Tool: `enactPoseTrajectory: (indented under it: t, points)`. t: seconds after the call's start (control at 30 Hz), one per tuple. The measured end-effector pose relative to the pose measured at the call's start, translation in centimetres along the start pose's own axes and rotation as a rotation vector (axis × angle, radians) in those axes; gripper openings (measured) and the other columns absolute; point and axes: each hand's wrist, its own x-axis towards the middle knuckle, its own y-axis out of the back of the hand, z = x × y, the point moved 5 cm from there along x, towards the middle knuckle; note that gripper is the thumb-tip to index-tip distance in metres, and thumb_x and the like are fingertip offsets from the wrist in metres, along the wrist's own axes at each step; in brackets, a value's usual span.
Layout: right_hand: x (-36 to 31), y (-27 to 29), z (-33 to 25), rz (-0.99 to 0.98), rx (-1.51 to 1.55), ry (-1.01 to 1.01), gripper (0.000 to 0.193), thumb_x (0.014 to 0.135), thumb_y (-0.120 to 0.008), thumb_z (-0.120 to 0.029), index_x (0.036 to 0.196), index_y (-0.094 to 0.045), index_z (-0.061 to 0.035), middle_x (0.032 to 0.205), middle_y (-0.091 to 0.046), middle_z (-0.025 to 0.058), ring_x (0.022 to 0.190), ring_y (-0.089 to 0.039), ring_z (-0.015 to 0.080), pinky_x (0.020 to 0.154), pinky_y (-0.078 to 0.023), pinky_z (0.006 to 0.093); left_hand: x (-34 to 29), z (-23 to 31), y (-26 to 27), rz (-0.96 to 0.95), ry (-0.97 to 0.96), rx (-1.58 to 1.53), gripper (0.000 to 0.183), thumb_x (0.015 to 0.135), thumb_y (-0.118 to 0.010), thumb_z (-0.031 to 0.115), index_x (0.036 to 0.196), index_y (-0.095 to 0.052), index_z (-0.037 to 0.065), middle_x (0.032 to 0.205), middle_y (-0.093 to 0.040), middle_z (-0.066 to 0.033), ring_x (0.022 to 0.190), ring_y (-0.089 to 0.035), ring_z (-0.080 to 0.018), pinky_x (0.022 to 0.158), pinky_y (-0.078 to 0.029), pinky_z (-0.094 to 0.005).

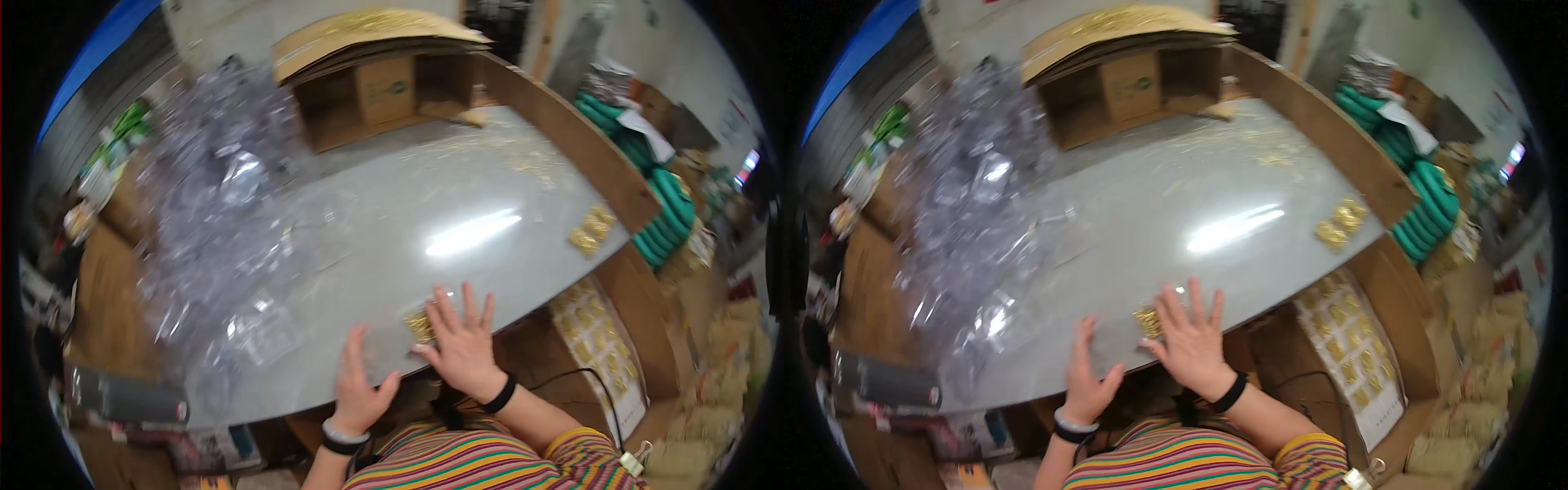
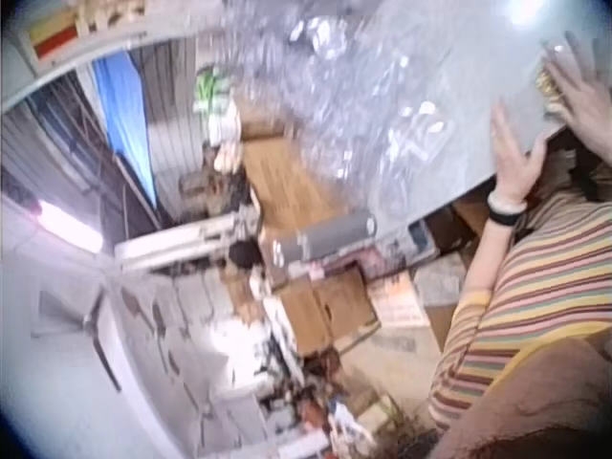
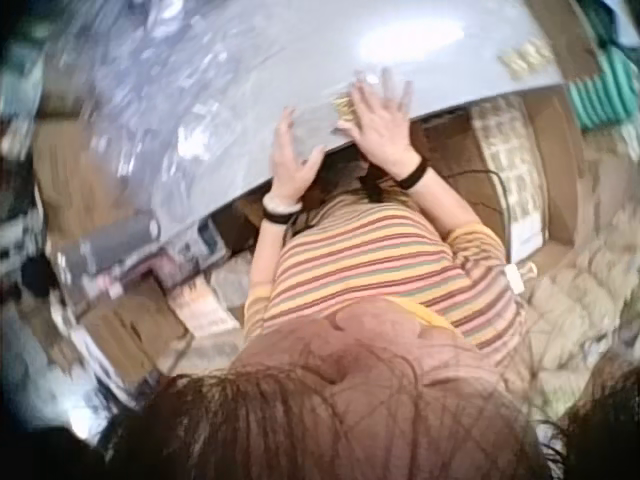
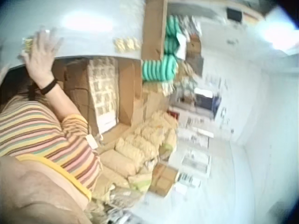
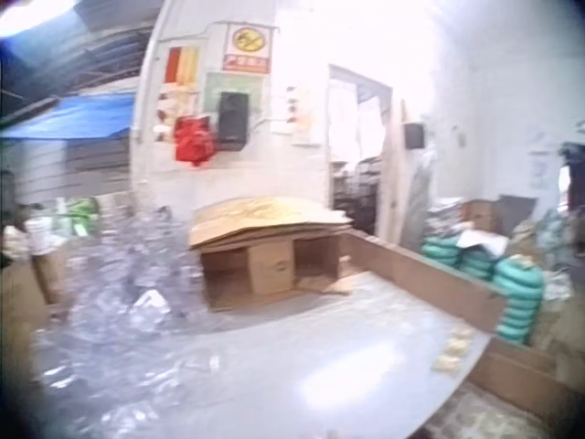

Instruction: Sorting and grouping small gold-colored metal pins on a workbench and placing them into a shipping box.

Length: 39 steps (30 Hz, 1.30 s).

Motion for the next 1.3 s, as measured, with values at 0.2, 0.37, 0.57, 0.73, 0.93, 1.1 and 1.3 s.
enactPoseTrajectory:
  t: [0.2,0.37,0.57,0.73,0.93,1.1,1.3]
  points:
    - [-0.6,1.7,11.8,0.035,-0.327,-0.516,0.072,0.089,-0.065,-0.049,0.137,-0.053,0.0037,0.157,-0.035,0.0183,0.149,-0.019,0.0430,0.118,-0.006,0.0690,-0.3,0.0,0.1,0.017,-0.019,0.017,0.091,0.081,-0.071,0.010,0.154,-0.020,-0.007,0.151,-0.041,-0.0277,0.137,-0.043,-0.0436,0.113,-0.035,-0.0476]
    - [-2.0,2.1,20.9,0.019,-0.449,-0.792,0.073,0.094,-0.060,-0.046,0.140,-0.047,0.0084,0.154,-0.035,0.0288,0.146,-0.025,0.0480,0.119,-0.005,0.0661,0.0,0.8,-0.4,-0.021,-0.080,0.090,0.089,0.081,-0.071,0.010,0.154,-0.022,-0.007,0.150,-0.042,-0.0270,0.137,-0.043,-0.0433,0.113,-0.035,-0.0471]
    - [0.1,0.8,23.2,0.006,-0.334,-0.939,0.076,0.097,-0.058,-0.042,0.146,-0.036,0.0116,0.156,-0.027,0.0335,0.144,-0.027,0.0496,0.120,-0.005,0.0631,-0.2,0.3,0.0,-0.012,-0.045,0.084,0.088,0.080,-0.070,0.009,0.153,-0.023,-0.007,0.149,-0.044,-0.0263,0.136,-0.044,-0.0426,0.113,-0.035,-0.0466]
    - [0.1,0.6,23.8,0.079,-0.358,-0.969,0.073,0.098,-0.056,-0.040,0.149,-0.036,0.0075,0.158,-0.026,0.0303,0.148,-0.021,0.0463,0.119,-0.006,0.0648,0.0,0.2,0.1,-0.017,-0.018,0.081,0.086,0.080,-0.070,0.007,0.153,-0.025,-0.007,0.149,-0.044,-0.0266,0.137,-0.043,-0.0425,0.114,-0.034,-0.0461]
    - [0.0,-0.5,24.4,0.071,-0.462,-0.928,0.069,0.098,-0.053,-0.039,0.151,-0.038,0.0018,0.162,-0.021,0.0277,0.151,-0.013,0.0457,0.118,-0.008,0.0669,-0.7,-1.3,-0.5,-0.023,0.007,0.053,0.080,0.086,-0.061,0.000,0.155,-0.023,-0.005,0.154,-0.040,-0.0232,0.144,-0.039,-0.0344,0.120,-0.027,-0.0413]
    - [-0.5,-0.2,24.7,0.209,-0.249,-0.932,0.068,0.095,-0.057,-0.027,0.154,-0.033,-0.0018,0.162,-0.018,0.0286,0.150,-0.015,0.0488,0.120,-0.011,0.0622,-0.4,-0.4,-0.5,-0.078,0.030,0.124,0.079,0.089,-0.066,0.010,0.154,-0.025,-0.007,0.152,-0.040,-0.0276,0.141,-0.041,-0.0379,0.118,-0.030,-0.0431]
    - [-0.9,2.1,22.5,0.414,-0.128,-0.801,0.075,0.091,-0.063,-0.044,0.148,-0.042,0.0005,0.158,-0.027,0.0278,0.147,-0.018,0.0487,0.118,-0.013,0.0629,-0.1,0.3,-0.1,-0.107,0.045,0.234,0.077,0.089,-0.069,0.011,0.152,-0.030,-0.008,0.150,-0.043,-0.0296,0.139,-0.043,-0.0396,0.117,-0.032,-0.0438]
